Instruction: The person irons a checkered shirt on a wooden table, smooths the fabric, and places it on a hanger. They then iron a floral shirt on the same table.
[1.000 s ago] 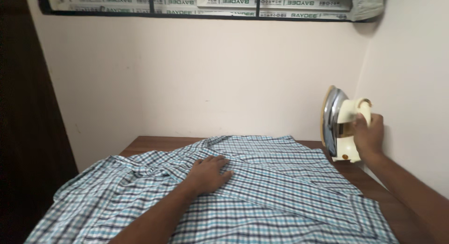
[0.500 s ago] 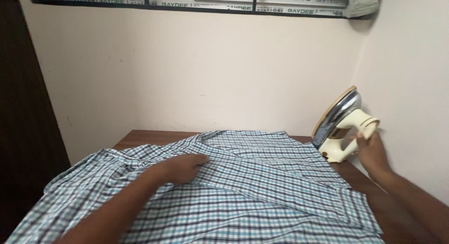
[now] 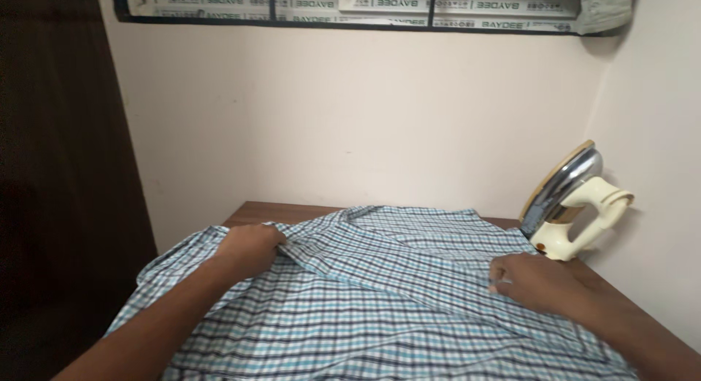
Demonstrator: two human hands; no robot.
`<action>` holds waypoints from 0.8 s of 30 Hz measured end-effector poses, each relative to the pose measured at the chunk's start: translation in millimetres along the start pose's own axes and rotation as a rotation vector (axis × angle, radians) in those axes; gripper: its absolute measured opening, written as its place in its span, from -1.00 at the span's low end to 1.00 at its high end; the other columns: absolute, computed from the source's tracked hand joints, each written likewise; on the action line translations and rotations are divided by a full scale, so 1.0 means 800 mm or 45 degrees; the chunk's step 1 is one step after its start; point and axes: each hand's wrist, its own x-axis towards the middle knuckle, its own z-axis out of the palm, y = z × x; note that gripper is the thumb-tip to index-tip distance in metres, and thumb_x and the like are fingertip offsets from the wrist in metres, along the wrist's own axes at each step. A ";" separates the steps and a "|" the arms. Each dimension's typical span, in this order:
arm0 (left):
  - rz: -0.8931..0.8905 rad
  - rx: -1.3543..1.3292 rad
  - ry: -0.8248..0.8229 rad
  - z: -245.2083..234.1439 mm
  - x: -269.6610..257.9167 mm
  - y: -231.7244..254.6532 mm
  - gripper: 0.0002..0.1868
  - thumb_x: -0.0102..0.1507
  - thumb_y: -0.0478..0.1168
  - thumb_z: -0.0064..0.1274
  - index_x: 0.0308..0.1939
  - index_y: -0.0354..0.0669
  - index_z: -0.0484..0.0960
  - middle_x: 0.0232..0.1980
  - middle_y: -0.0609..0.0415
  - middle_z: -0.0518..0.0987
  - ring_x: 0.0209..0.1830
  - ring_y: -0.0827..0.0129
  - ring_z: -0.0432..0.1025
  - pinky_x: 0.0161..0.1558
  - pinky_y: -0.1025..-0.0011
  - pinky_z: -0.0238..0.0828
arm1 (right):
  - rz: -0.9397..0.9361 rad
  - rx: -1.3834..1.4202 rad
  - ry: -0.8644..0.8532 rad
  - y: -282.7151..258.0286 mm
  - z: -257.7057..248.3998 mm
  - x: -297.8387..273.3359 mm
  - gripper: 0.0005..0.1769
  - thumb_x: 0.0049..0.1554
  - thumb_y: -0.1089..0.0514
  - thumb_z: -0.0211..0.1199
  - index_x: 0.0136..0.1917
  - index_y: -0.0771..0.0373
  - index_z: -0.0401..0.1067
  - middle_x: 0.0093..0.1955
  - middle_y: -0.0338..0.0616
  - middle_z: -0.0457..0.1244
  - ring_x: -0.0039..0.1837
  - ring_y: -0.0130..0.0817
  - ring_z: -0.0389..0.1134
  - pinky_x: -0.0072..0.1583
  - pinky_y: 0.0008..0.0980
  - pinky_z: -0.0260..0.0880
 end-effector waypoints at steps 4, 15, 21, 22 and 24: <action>-0.185 -0.080 0.099 0.005 0.017 -0.017 -0.73 0.25 -0.20 -0.01 -0.04 0.03 0.74 -0.06 -0.08 0.69 -0.04 0.00 0.59 0.04 0.08 0.52 | 0.095 -0.119 -0.122 -0.006 -0.037 0.041 -0.74 0.10 -0.08 0.23 -0.13 0.10 0.57 -0.02 -0.19 0.50 0.12 -0.27 0.45 0.18 -0.14 0.49; -0.349 -1.216 0.758 0.016 0.085 -0.107 -0.64 0.24 -0.46 -0.28 -0.04 -0.27 0.63 -0.34 -0.11 0.58 -0.36 0.22 0.45 -0.29 0.26 0.40 | -0.832 1.080 0.156 -0.177 -0.079 0.174 -0.74 0.29 0.30 0.12 0.21 0.34 0.52 0.02 0.10 0.47 0.10 -0.20 0.53 0.21 -0.30 0.58; 0.019 -1.914 0.739 0.011 0.063 -0.153 -0.82 0.41 -0.37 -0.20 -0.11 -0.18 0.55 -0.36 0.24 0.49 -0.41 0.59 0.33 -0.35 0.52 0.27 | -0.652 0.035 0.074 -0.146 -0.028 0.244 -0.02 -0.24 0.37 0.37 0.47 -0.01 0.34 0.41 -0.11 0.27 0.38 -0.10 0.24 0.36 -0.04 0.18; -0.126 -2.023 0.711 0.007 0.062 -0.156 -0.83 0.39 -0.37 -0.17 -0.11 -0.16 0.56 -0.38 0.25 0.48 -0.46 0.59 0.30 -0.41 0.51 0.22 | -0.477 -0.084 -0.080 -0.141 -0.017 0.248 -0.08 -0.19 0.31 0.35 0.46 -0.07 0.32 0.36 -0.13 0.29 0.38 -0.12 0.27 0.40 -0.08 0.21; -0.234 -1.933 0.711 -0.009 0.053 -0.168 -0.75 0.34 -0.40 -0.24 -0.09 -0.14 0.58 -0.38 0.23 0.49 -0.46 0.58 0.29 -0.41 0.50 0.18 | -0.265 -0.215 -0.210 -0.125 -0.003 0.248 -0.20 -0.09 0.19 0.34 0.43 -0.17 0.34 0.31 -0.14 0.31 0.37 -0.13 0.32 0.42 -0.14 0.27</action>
